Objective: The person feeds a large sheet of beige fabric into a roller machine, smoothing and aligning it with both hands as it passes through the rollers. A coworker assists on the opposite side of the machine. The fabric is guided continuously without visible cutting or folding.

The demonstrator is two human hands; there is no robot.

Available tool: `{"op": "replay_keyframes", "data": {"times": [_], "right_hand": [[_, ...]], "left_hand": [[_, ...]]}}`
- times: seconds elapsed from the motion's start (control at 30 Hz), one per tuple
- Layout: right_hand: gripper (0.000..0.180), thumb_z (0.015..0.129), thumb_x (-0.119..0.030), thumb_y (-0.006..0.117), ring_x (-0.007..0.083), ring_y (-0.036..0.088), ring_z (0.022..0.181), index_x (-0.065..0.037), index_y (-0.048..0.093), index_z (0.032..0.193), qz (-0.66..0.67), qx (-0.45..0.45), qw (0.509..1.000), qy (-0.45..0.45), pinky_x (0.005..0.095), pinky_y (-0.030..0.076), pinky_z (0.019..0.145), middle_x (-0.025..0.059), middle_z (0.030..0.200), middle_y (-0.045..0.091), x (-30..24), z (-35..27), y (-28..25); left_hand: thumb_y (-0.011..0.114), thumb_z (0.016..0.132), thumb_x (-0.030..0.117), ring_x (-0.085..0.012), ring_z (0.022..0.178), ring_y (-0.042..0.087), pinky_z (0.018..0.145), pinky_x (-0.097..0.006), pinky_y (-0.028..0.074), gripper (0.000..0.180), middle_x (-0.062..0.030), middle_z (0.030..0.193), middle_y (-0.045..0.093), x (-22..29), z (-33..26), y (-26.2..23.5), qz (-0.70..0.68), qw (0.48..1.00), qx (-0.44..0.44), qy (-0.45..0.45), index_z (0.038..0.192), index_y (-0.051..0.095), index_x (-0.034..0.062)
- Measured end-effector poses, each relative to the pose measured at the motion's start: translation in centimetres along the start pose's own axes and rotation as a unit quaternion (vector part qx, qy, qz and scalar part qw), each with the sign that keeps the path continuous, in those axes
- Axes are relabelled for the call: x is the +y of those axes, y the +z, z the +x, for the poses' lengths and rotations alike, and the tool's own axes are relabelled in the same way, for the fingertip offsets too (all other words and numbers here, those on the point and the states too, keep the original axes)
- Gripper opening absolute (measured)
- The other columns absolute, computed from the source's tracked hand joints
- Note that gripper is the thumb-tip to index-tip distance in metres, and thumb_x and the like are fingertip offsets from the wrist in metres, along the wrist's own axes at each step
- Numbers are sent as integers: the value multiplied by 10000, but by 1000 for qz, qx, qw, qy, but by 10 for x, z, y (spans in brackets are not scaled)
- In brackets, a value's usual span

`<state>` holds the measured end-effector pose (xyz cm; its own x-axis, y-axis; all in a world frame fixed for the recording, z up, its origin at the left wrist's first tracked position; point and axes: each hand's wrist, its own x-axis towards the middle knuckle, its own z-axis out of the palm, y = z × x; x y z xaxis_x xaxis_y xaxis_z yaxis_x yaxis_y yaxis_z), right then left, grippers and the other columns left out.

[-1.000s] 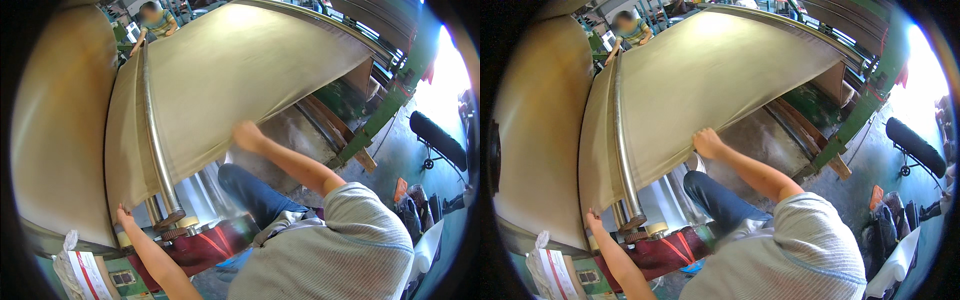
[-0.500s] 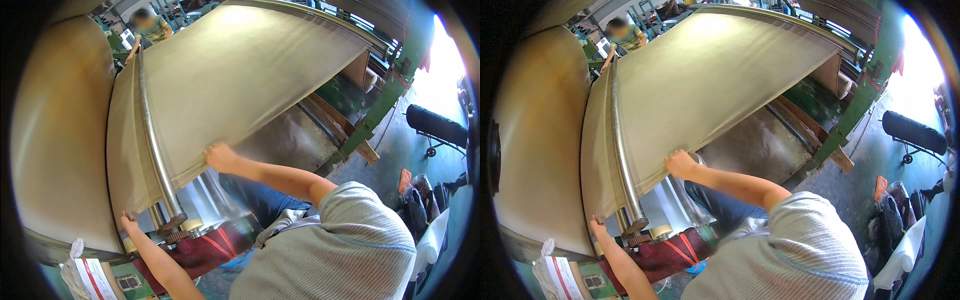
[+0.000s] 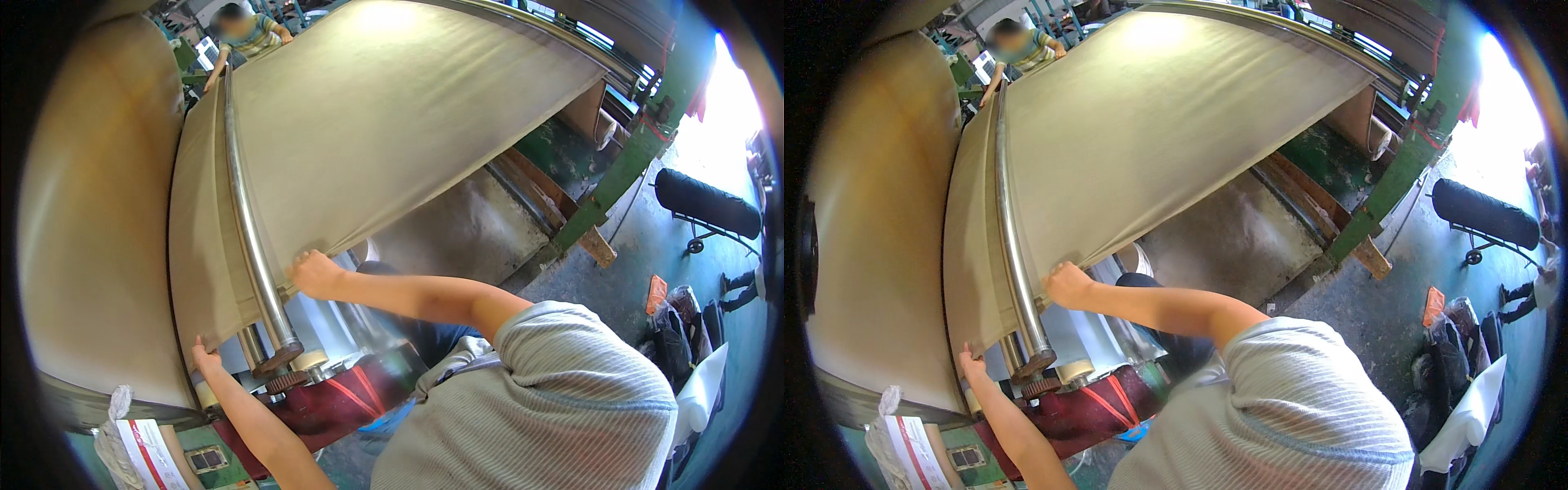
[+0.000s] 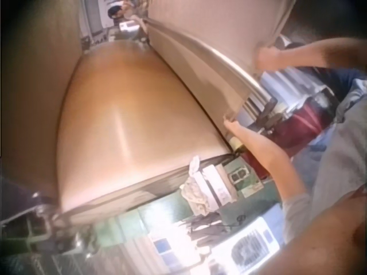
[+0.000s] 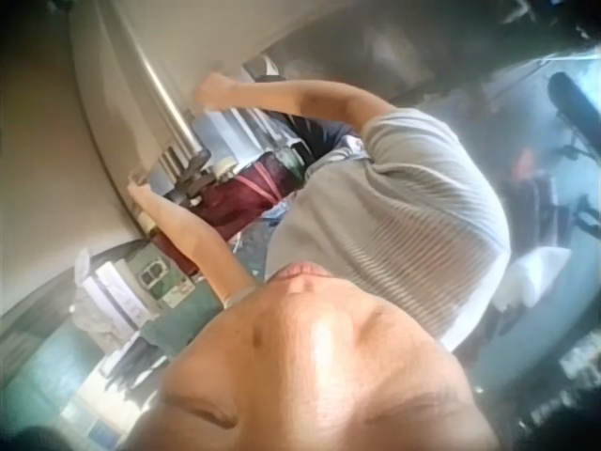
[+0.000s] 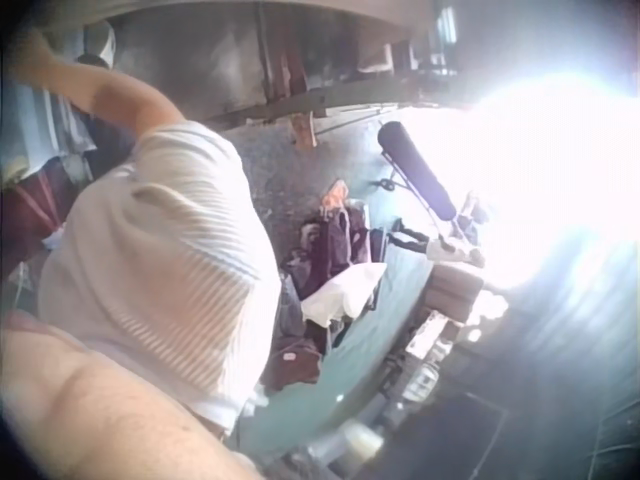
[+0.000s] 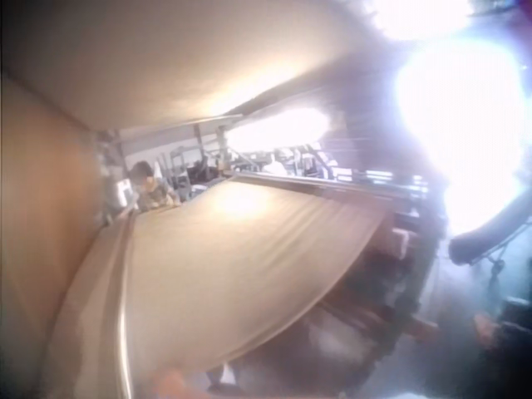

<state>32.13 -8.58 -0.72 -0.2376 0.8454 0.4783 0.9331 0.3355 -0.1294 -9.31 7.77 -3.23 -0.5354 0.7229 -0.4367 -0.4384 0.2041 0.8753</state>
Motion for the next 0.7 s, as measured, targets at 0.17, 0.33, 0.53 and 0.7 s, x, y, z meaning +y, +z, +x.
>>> {"op": "replay_keyframes", "data": {"times": [0.17,0.33,0.53,0.7], "right_hand": [[170,729,-134,555,264,561,860,-34,540,865,58,-7,997,-48,359,447,743,124,864,583,-6,1,0],[255,738,-70,552,309,537,1003,-45,555,992,47,24,997,-57,392,450,819,151,1003,573,46,-14,-7],[217,735,-83,535,288,558,944,-48,590,941,-118,20,957,265,391,449,776,139,946,594,172,-56,-61],[130,713,-147,532,265,617,787,-83,639,751,-84,-65,980,169,382,459,686,103,775,641,162,-71,-43]], "left_hand": [[377,858,79,-225,895,587,683,-336,492,302,-50,1024,607,-1,-4,6,82,986,-145,-22,1033,622,103],[401,849,89,-198,940,569,732,-309,469,283,-53,1025,606,-2,17,-6,22,998,-53,10,1023,625,98],[433,840,105,-199,939,561,756,-320,461,266,-66,1041,603,-11,5,19,97,969,-227,-25,1025,624,92],[457,838,127,-209,942,559,783,-353,457,271,-81,1049,606,9,59,-35,19,994,-100,44,1054,615,81]]}}
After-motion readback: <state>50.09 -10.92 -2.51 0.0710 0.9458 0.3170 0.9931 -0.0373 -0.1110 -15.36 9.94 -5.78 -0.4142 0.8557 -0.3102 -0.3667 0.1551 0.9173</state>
